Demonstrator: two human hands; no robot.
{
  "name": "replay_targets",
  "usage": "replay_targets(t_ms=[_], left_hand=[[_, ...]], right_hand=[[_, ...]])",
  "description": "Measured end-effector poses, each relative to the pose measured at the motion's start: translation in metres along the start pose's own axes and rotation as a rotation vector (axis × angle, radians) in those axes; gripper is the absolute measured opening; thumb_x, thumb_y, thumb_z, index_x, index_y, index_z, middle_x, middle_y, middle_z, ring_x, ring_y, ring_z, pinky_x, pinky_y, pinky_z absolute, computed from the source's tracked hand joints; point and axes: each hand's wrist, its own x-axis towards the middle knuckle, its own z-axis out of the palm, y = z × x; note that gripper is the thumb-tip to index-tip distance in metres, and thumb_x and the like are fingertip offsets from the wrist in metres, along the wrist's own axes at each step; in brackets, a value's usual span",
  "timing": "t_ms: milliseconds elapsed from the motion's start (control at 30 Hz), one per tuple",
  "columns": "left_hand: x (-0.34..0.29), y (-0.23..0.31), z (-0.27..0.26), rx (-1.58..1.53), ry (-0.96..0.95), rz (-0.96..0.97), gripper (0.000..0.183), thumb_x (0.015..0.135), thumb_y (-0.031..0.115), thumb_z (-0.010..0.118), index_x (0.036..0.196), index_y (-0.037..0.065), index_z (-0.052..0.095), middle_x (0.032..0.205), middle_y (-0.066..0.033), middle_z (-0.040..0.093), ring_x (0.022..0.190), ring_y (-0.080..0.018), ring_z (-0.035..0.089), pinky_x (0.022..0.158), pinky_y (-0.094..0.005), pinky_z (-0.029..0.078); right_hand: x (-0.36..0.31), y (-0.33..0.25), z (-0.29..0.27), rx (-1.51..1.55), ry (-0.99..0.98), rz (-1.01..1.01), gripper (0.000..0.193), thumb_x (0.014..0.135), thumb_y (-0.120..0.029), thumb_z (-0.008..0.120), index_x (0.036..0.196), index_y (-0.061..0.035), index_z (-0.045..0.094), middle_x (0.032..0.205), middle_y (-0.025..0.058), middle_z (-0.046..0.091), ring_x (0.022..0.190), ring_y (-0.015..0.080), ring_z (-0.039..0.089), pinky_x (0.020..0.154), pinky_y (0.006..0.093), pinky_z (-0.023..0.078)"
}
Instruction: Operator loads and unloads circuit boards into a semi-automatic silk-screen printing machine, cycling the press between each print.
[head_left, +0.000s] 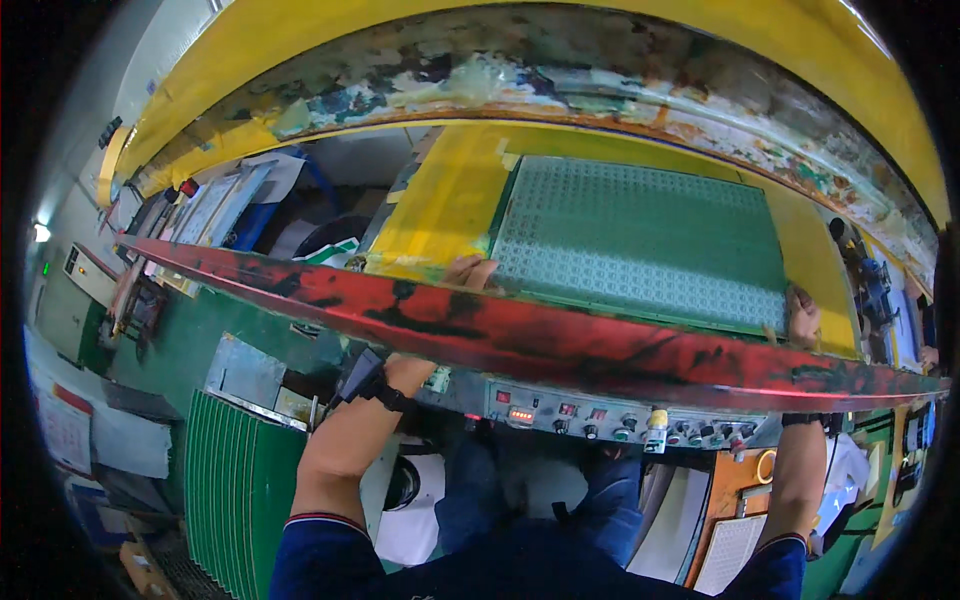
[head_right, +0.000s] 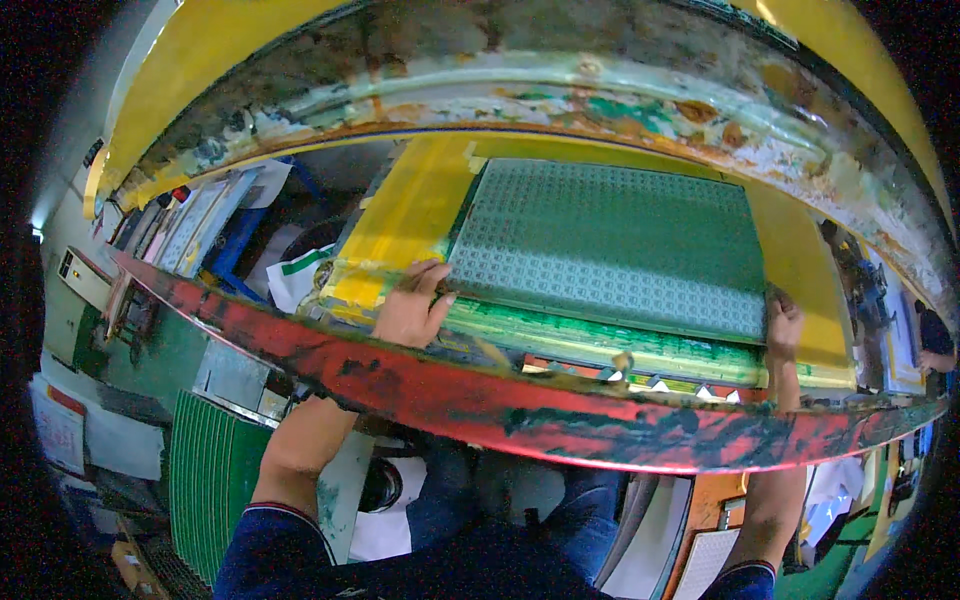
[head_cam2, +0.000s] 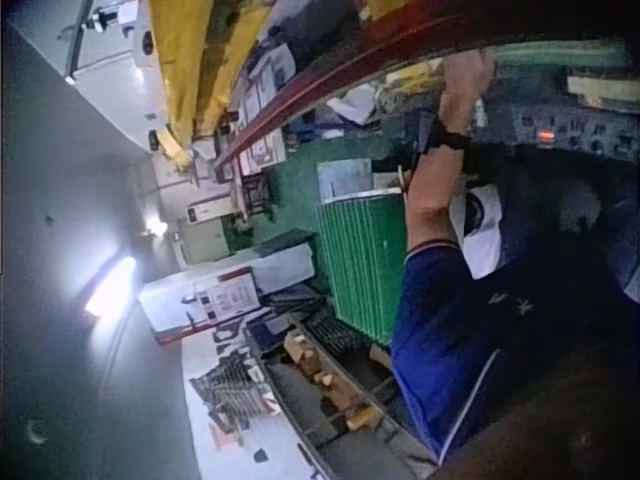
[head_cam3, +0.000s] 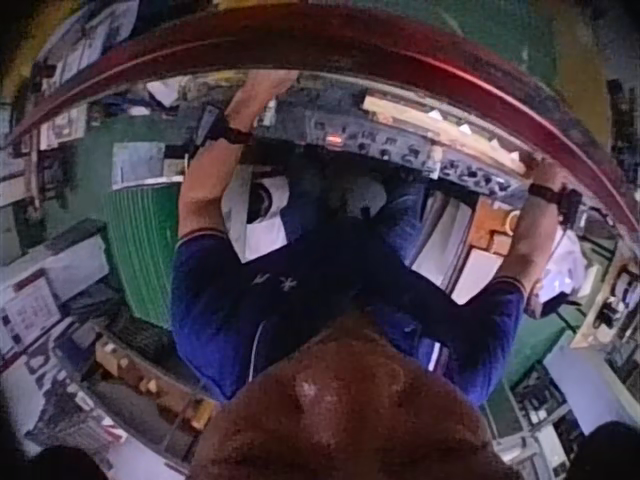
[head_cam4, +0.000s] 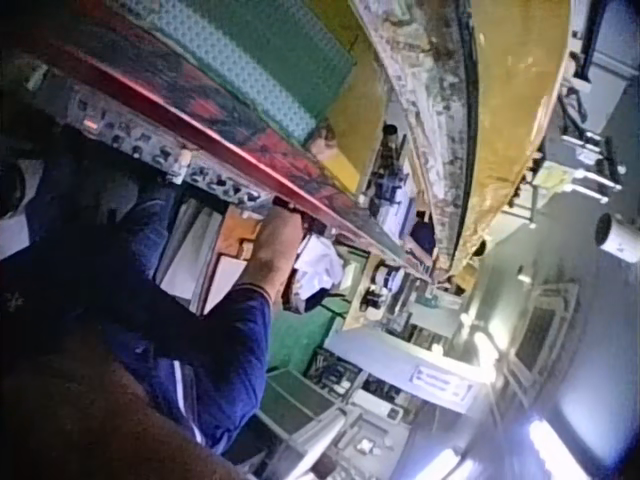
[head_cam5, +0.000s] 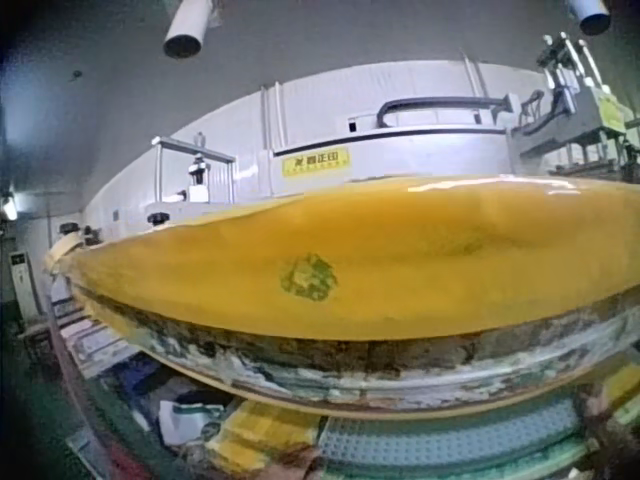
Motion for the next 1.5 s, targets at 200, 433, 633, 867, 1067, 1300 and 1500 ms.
replay_targets(t_ms=[200, 433, 633, 867, 1067, 1300, 1500], left_hand=[[0.001, 0.000, 0.009, 0.045, 0.065, 0.064, 0.042, 0.083, 0.017, 0.061, 0.120, 0.001, 0.047, 0.115, -0.0249, 0.054, 0.109, -0.0433, 0.050, 0.094, -0.0490, 0.040], [-0.018, -0.006, 0.006, 0.092, -0.004, -0.007, 0.041, 0.085, 0.023, 0.058, 0.119, 0.003, 0.046, 0.118, -0.0224, 0.050, 0.113, -0.0409, 0.047, 0.097, -0.0478, 0.039], [-0.004, 0.028, -0.018, -0.154, 0.002, -0.167, 0.036, 0.084, 0.017, 0.058, 0.114, 0.000, 0.050, 0.109, -0.0207, 0.055, 0.110, -0.0389, 0.047, 0.096, -0.0451, 0.038], [-0.118, 0.133, -0.020, -0.561, 0.031, -0.133, 0.026, 0.088, 0.015, 0.055, 0.111, 0.002, 0.056, 0.100, -0.0153, 0.061, 0.091, -0.0339, 0.058, 0.080, -0.0413, 0.048], [-0.166, 0.179, 0.027, -0.724, -0.448, -0.203, 0.025, 0.091, 0.024, 0.057, 0.107, 0.006, 0.062, 0.097, -0.0149, 0.065, 0.089, -0.0312, 0.063, 0.077, -0.0399, 0.051], [-0.181, 0.196, 0.019, -0.697, -0.521, -0.272, 0.014, 0.085, 0.008, 0.062, 0.096, 0.000, 0.064, 0.089, -0.0155, 0.067, 0.082, -0.0302, 0.065, 0.073, -0.0357, 0.051], [-0.170, 0.232, 0.031, -0.725, -0.625, -0.230, 0.015, 0.085, 0.008, 0.061, 0.097, 0.000, 0.063, 0.089, -0.0146, 0.067, 0.081, -0.0277, 0.066, 0.072, -0.0330, 0.051]], right_hand=[[0.002, -0.017, 0.006, -0.391, -0.071, 0.092, 0.026, 0.089, -0.013, 0.056, 0.106, 0.0058, 0.063, 0.102, 0.0092, 0.065, 0.090, 0.0170, 0.057, 0.084, 0.0297, 0.043], [-0.026, -0.076, 0.054, -0.814, -0.213, -0.255, 0.022, 0.090, -0.012, 0.055, 0.103, 0.0042, 0.061, 0.087, 0.0116, 0.061, 0.082, 0.0204, 0.054, 0.080, 0.0324, 0.043], [-0.034, -0.049, -0.019, -0.822, -0.216, -0.114, 0.029, 0.093, -0.013, 0.052, 0.117, 0.0020, 0.054, 0.108, 0.0090, 0.055, 0.094, 0.0168, 0.049, 0.086, 0.0292, 0.041], [-0.230, -0.096, 0.034, -0.674, -0.292, -0.546, 0.021, 0.094, -0.014, 0.050, 0.103, 0.0032, 0.058, 0.095, 0.0103, 0.059, 0.086, 0.0197, 0.055, 0.079, 0.0314, 0.043], [-0.395, -0.044, 0.010, -0.731, -0.610, -0.010, 0.017, 0.084, -0.014, 0.061, 0.095, -0.0017, 0.066, 0.092, 0.0174, 0.065, 0.085, 0.0330, 0.063, 0.075, 0.0397, 0.050], [-0.461, 0.033, -0.136, -1.176, -0.280, 0.161, 0.032, 0.075, -0.018, 0.066, 0.105, -0.0079, 0.061, 0.106, 0.0140, 0.061, 0.100, 0.0351, 0.054, 0.090, 0.0447, 0.042], [-0.473, 0.011, -0.205, -1.374, -0.230, 0.308, 0.037, 0.077, -0.025, 0.064, 0.113, -0.0142, 0.059, 0.121, 0.0077, 0.055, 0.109, 0.0306, 0.050, 0.089, 0.0448, 0.042]])
